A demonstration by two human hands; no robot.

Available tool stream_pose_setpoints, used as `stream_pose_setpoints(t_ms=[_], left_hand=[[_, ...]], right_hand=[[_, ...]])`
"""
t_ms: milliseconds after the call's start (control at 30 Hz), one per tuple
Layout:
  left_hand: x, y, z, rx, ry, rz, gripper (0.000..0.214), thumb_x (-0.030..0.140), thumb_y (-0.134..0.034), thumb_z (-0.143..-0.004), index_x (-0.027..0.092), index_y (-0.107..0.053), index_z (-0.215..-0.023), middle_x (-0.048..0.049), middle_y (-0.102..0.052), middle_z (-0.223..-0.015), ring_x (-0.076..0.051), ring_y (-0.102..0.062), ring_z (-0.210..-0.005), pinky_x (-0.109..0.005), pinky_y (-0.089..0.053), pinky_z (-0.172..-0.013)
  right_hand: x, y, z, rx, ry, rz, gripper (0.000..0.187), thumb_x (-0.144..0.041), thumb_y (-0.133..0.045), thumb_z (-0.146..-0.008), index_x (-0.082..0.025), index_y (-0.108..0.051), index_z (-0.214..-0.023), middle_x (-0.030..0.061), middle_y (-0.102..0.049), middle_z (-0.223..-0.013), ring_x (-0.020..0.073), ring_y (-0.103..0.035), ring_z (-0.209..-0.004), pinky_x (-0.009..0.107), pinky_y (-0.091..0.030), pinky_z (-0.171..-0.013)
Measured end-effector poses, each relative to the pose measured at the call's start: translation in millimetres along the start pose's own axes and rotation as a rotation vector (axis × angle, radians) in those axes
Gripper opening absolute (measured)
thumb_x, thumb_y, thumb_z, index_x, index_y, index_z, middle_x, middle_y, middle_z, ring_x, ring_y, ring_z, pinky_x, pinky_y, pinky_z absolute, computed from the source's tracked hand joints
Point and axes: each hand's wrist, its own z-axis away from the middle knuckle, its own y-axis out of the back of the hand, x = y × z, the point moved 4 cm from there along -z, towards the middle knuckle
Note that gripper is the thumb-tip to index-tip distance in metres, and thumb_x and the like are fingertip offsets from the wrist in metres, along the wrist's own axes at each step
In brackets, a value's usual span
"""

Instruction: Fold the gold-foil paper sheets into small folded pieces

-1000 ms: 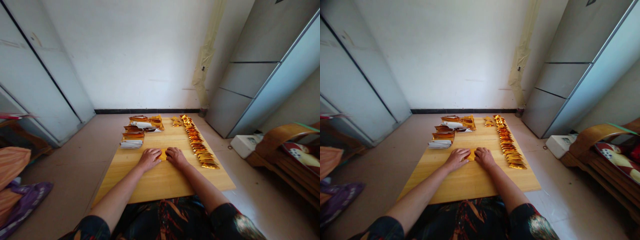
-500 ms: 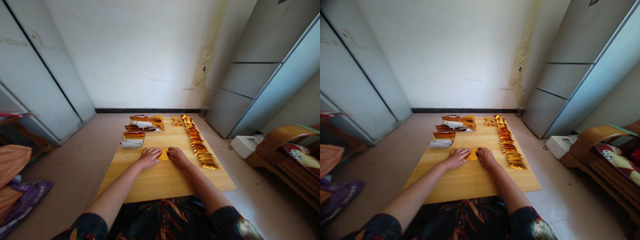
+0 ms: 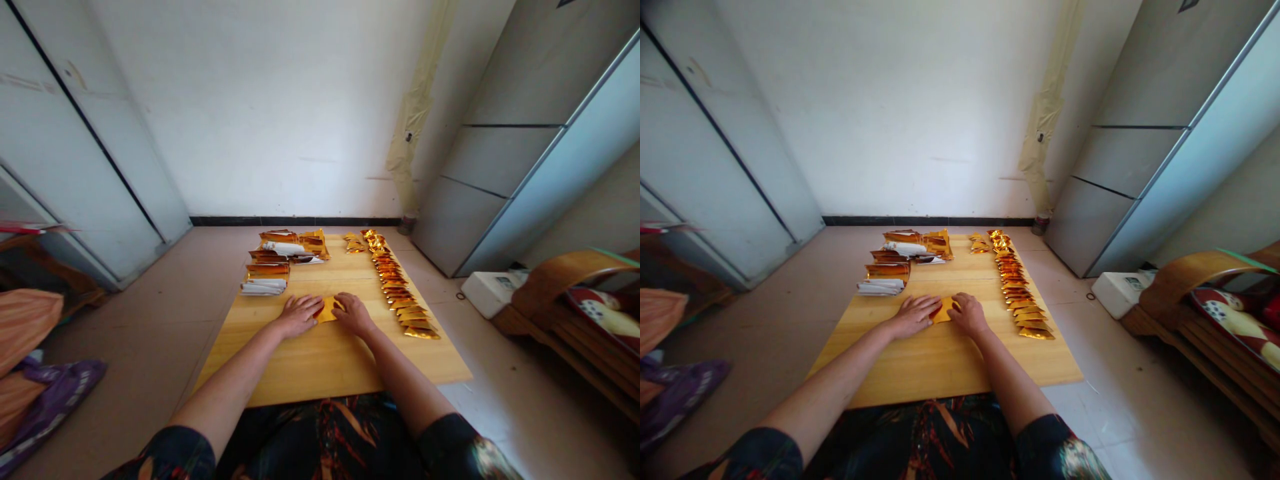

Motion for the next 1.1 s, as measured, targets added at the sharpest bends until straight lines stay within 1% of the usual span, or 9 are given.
stream_pose_setpoints(t_ms=[67, 133, 300, 433, 600, 733, 900, 967, 1100], left_hand=[[0.4, 0.3, 0.3, 0.007, 0.001, 0.001, 0.054, 0.037, -0.039, -0.09, 0.034, -0.027, -0.143, -0.0002, -0.022, -0.153, -0.023, -0.017, -0.141, -0.054, -0.01, -0.111], [0.7, 0.4, 0.4, 0.016, -0.007, 0.003, 0.053, 0.038, -0.038, -0.09, 0.034, -0.027, -0.142, -0.0005, -0.023, -0.153, -0.024, -0.018, -0.14, -0.054, -0.01, -0.111], [-0.6, -1.3, -0.7, 0.035, -0.018, 0.011, 0.052, 0.039, -0.037, -0.091, 0.034, -0.03, -0.141, -0.001, -0.026, -0.152, -0.024, -0.02, -0.14, -0.055, -0.011, -0.111], [-2.1, -2.4, -1.2, 0.049, -0.028, 0.015, 0.052, 0.039, -0.038, -0.09, 0.035, -0.03, -0.141, -0.0014, -0.026, -0.152, -0.024, -0.02, -0.14, -0.054, -0.012, -0.111], [-1.0, -1.0, 0.0, 0.034, -0.032, 0.009, 0.053, 0.038, -0.038, -0.09, 0.035, -0.028, -0.142, -0.0014, -0.024, -0.153, -0.024, -0.019, -0.14, -0.054, -0.012, -0.111], [-0.4, -0.2, 0.3, 0.014, -0.009, 0.006, 0.054, 0.036, -0.038, -0.089, 0.034, -0.029, -0.142, -0.0014, -0.023, -0.153, -0.024, -0.018, -0.14, -0.055, -0.011, -0.111], [-2.3, -2.0, -1.0, 0.02, -0.023, 0.008, 0.054, 0.037, -0.038, -0.089, 0.035, -0.027, -0.142, -0.0014, -0.023, -0.153, -0.024, -0.018, -0.14, -0.055, -0.011, -0.111], [-2.9, -2.4, -1.1, 0.021, -0.029, 0.006, 0.054, 0.037, -0.037, -0.09, 0.035, -0.027, -0.142, -0.0017, -0.022, -0.153, -0.024, -0.018, -0.14, -0.055, -0.011, -0.111], [-2.0, -0.9, 0.0, 0.021, -0.025, 0.011, 0.053, 0.036, -0.037, -0.09, 0.035, -0.028, -0.142, -0.0012, -0.023, -0.153, -0.024, -0.018, -0.14, -0.055, -0.011, -0.111]], right_hand=[[-12.5, -5.1, 3.3, 0.03, -0.073, 0.091, 0.028, -0.035, -0.064, -0.075, -0.021, -0.064, -0.099, 0.0075, -0.061, -0.111, 0.0235, -0.053, -0.101, 0.036, -0.04, -0.088], [-24.4, -8.3, 7.5, 0.066, -0.108, 0.152, 0.031, -0.039, -0.066, -0.072, -0.022, -0.062, -0.099, 0.0082, -0.058, -0.115, 0.0255, -0.048, -0.105, 0.039, -0.036, -0.091], [-34.9, -9.8, 12.1, 0.069, -0.115, 0.173, 0.038, -0.043, -0.066, -0.072, -0.022, -0.059, -0.104, 0.0089, -0.055, -0.12, 0.0271, -0.044, -0.11, 0.04, -0.032, -0.095], [-27.5, -10.9, 10.8, 0.059, -0.105, 0.149, 0.041, -0.039, -0.066, -0.072, -0.023, -0.058, -0.108, 0.0093, -0.054, -0.123, 0.0271, -0.045, -0.111, 0.04, -0.032, -0.095], [-11.8, -14.0, 8.8, 0.052, -0.089, 0.057, 0.05, -0.028, -0.063, -0.071, -0.022, -0.054, -0.12, 0.0088, -0.056, -0.123, 0.025, -0.047, -0.113, 0.039, -0.035, -0.096], [-0.7, -13.2, 7.8, 0.073, -0.072, -0.023, 0.052, -0.018, -0.061, -0.068, -0.018, -0.055, -0.121, 0.0097, -0.058, -0.122, 0.0241, -0.049, -0.113, 0.038, -0.038, -0.097], [9.8, -11.6, 7.4, 0.087, -0.018, -0.103, 0.053, -0.009, -0.056, -0.068, -0.019, -0.057, -0.119, 0.0088, -0.06, -0.119, 0.0218, -0.052, -0.111, 0.038, -0.042, -0.097], [13.2, -10.0, 7.1, 0.084, -0.006, -0.111, 0.05, -0.008, -0.054, -0.07, -0.018, -0.058, -0.119, 0.0094, -0.061, -0.118, 0.0213, -0.053, -0.111, 0.037, -0.043, -0.096], [17.1, -4.5, 6.8, 0.09, 0.029, -0.099, 0.034, -0.015, -0.048, -0.084, -0.018, -0.061, -0.115, 0.0096, -0.065, -0.113, 0.0197, -0.057, -0.106, 0.035, -0.044, -0.093]])
